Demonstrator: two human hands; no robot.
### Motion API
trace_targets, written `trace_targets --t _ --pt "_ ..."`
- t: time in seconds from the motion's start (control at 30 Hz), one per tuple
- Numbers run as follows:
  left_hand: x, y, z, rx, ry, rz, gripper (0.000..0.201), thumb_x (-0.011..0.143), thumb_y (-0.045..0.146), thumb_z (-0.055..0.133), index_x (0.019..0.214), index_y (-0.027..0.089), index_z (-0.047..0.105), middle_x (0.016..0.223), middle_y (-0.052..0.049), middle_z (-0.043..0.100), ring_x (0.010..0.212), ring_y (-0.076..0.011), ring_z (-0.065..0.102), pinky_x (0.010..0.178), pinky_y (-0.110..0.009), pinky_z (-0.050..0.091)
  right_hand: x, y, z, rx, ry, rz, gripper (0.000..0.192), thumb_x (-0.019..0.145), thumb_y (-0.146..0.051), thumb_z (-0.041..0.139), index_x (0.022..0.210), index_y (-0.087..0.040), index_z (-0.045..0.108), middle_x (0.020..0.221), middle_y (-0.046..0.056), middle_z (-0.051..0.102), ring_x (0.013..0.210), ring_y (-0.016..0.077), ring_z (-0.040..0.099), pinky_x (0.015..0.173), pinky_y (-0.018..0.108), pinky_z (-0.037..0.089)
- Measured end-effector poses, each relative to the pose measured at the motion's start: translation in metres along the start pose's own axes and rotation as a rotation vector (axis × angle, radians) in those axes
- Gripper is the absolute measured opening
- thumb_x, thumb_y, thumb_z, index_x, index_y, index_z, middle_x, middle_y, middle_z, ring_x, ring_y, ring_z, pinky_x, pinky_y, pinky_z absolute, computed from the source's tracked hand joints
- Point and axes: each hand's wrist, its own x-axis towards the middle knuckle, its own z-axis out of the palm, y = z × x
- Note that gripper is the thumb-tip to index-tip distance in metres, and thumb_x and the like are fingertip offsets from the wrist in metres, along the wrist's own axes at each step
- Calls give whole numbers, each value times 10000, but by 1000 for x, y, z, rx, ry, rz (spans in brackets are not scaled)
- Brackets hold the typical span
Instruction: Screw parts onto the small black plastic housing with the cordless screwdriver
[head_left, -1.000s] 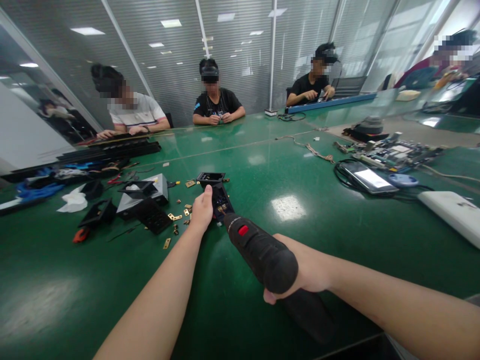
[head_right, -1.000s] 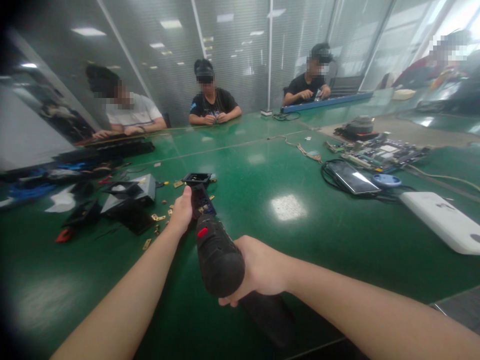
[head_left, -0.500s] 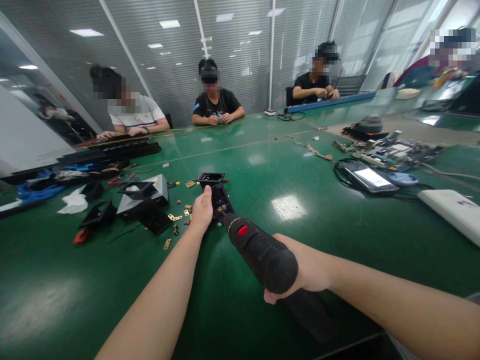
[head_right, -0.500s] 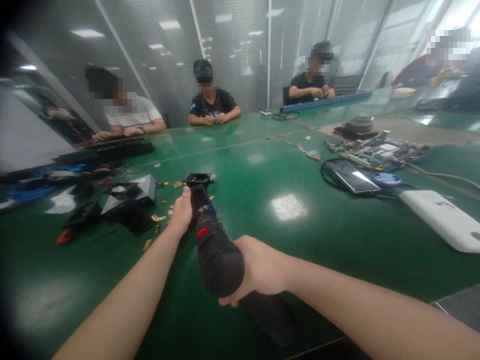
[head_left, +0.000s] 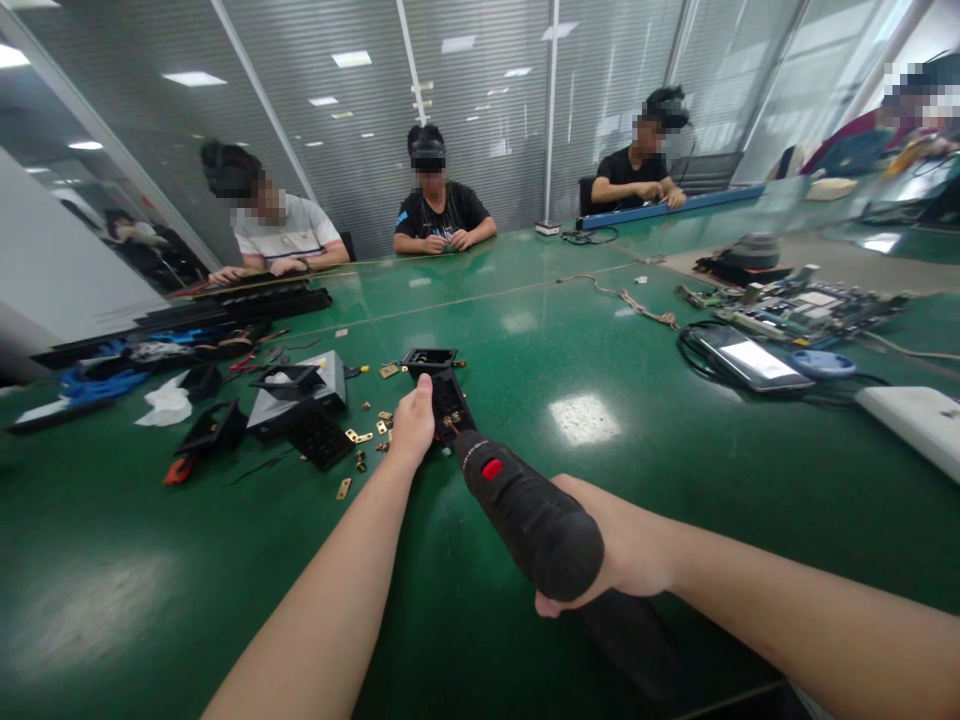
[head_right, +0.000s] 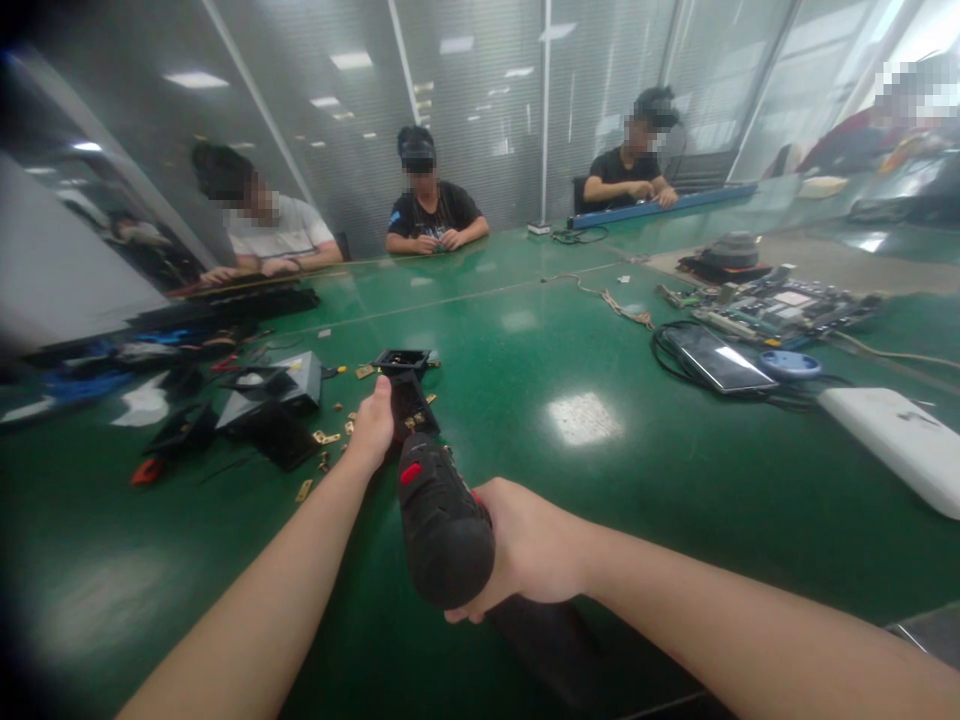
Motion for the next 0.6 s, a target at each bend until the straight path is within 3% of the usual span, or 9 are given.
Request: trace_targets --t 0.37,0.6 --pt "-3 5 0 -29 -11 -5 911 772 1137 347 700 254 560 732 -61 645 758 -253 593 720 -380 435 0 0 1 1 37 -24 405 504 -230 1093 629 -161 714 642 -23 699 614 140 611 590 238 495" --pt "-2 2 0 -8 9 16 909 816 1118 349 686 245 570 721 -59 652 741 -247 592 725 -379 453 0 -1 1 2 14 -15 371 543 -270 1081 645 -161 742 685 17 762 665 187 699 619 264 541"
